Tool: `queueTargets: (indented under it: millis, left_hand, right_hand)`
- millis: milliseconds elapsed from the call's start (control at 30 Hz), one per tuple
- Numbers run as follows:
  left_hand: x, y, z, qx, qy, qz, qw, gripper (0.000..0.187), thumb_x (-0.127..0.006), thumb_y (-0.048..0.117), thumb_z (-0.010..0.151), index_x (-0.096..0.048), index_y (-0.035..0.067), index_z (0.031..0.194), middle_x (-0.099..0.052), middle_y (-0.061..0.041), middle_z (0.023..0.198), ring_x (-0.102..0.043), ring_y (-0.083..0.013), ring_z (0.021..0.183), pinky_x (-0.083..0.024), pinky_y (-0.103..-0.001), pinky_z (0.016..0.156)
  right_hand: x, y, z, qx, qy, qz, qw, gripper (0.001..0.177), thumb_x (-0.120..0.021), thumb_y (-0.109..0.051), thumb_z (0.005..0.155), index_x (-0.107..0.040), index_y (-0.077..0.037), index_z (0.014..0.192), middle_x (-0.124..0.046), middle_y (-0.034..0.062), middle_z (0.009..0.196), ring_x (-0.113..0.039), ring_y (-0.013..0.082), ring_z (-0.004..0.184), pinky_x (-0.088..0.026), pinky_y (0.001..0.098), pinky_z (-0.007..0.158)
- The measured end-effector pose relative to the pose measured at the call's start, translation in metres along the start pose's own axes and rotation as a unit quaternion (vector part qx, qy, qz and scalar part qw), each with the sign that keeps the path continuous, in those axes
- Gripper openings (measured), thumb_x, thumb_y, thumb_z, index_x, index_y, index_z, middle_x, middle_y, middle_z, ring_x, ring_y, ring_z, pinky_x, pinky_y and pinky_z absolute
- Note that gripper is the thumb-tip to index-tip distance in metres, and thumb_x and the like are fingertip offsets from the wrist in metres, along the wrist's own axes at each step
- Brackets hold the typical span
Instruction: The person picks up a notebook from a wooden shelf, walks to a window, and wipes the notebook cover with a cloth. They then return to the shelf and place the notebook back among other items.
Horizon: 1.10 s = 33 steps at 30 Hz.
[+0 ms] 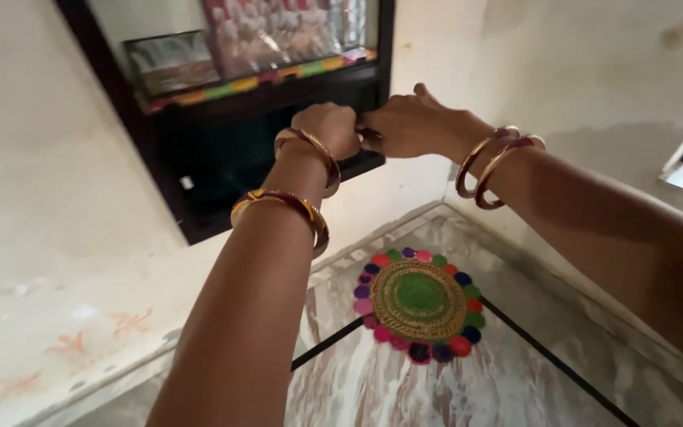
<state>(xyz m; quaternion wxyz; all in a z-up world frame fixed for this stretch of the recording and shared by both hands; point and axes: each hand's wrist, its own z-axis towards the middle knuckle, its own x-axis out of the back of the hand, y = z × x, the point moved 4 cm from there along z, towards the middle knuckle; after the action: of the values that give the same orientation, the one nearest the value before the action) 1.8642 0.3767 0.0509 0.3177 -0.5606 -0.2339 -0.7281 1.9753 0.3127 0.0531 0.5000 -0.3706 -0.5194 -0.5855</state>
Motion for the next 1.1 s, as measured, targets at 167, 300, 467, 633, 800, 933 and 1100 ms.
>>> queueTargets:
  millis: [167,300,467,633,800,933,1100]
  left_hand:
    - [-0.016,0.023,0.065,-0.038,0.002,-0.015,0.999,0.033,-0.068,0.035,0.092,-0.077,0.014,0.115,-0.071,-0.014,0.122,-0.067,-0.0343,0.116,-0.054,-0.046,0.097]
    - [-0.040,0.044,0.105,-0.058,-0.023,-0.031,0.998,0.034,-0.068,0.033,0.093,-0.073,0.015,0.122,-0.069,-0.013,0.125,-0.066,-0.0335,0.117,-0.054,-0.045,0.098]
    - [-0.062,0.080,0.148,-0.072,-0.030,-0.057,0.995,0.033,-0.067,0.030,0.093,-0.072,0.018,0.123,-0.068,-0.013,0.126,-0.065,-0.0332,0.118,-0.053,-0.046,0.099]
    - [-0.079,0.134,0.190,-0.070,-0.030,-0.058,0.995,0.033,-0.067,0.026,0.092,-0.072,0.019,0.124,-0.069,-0.012,0.126,-0.064,-0.0311,0.119,-0.053,-0.046,0.099]
    - [-0.095,0.214,0.232,-0.053,-0.042,-0.060,0.996,0.033,-0.066,0.024,0.091,-0.072,0.017,0.123,-0.070,-0.012,0.125,-0.067,-0.0305,0.117,-0.054,-0.044,0.098]
    - [-0.114,0.301,0.269,-0.054,-0.043,-0.077,0.995,0.032,-0.065,0.022,0.092,-0.073,0.018,0.123,-0.070,-0.012,0.124,-0.067,-0.0299,0.117,-0.054,-0.043,0.098]
    - [-0.127,0.405,0.306,-0.103,-0.018,-0.054,0.993,0.029,-0.064,0.031,0.097,-0.071,0.020,0.122,-0.070,-0.009,0.122,-0.065,-0.0279,0.118,-0.054,-0.043,0.097]
  right_hand:
    - [-0.019,0.053,0.017,-0.061,-0.029,-0.014,0.998,0.040,-0.052,-0.045,0.101,-0.063,-0.023,0.132,-0.075,0.0103,0.087,-0.070,0.0326,0.097,-0.039,0.0586,0.101]
    - [-0.041,0.091,0.023,-0.085,-0.050,-0.009,0.995,0.046,-0.051,-0.045,0.100,-0.057,-0.027,0.143,-0.075,0.0123,0.084,-0.071,0.0332,0.097,-0.038,0.0589,0.103]
    - [-0.064,0.145,0.024,-0.100,-0.067,-0.017,0.993,0.046,-0.052,-0.045,0.100,-0.057,-0.028,0.143,-0.076,0.0113,0.085,-0.070,0.0330,0.099,-0.039,0.0589,0.103]
    - [-0.081,0.209,0.010,-0.103,-0.075,-0.026,0.992,0.047,-0.053,-0.045,0.099,-0.057,-0.027,0.142,-0.076,0.0102,0.089,-0.070,0.0325,0.102,-0.039,0.0604,0.104]
    - [-0.098,0.294,-0.024,-0.088,-0.068,-0.034,0.993,0.049,-0.054,-0.043,0.097,-0.056,-0.026,0.143,-0.076,0.0111,0.093,-0.069,0.0325,0.102,-0.037,0.0607,0.105]
    - [-0.105,0.370,-0.065,-0.110,-0.085,-0.045,0.989,0.049,-0.054,-0.043,0.098,-0.055,-0.028,0.144,-0.077,0.0109,0.090,-0.070,0.0320,0.100,-0.036,0.0584,0.108]
    - [-0.124,0.462,-0.108,-0.149,-0.108,-0.037,0.982,0.052,-0.056,-0.047,0.096,-0.054,-0.028,0.144,-0.076,0.0108,0.087,-0.071,0.0333,0.095,-0.039,0.0537,0.105]
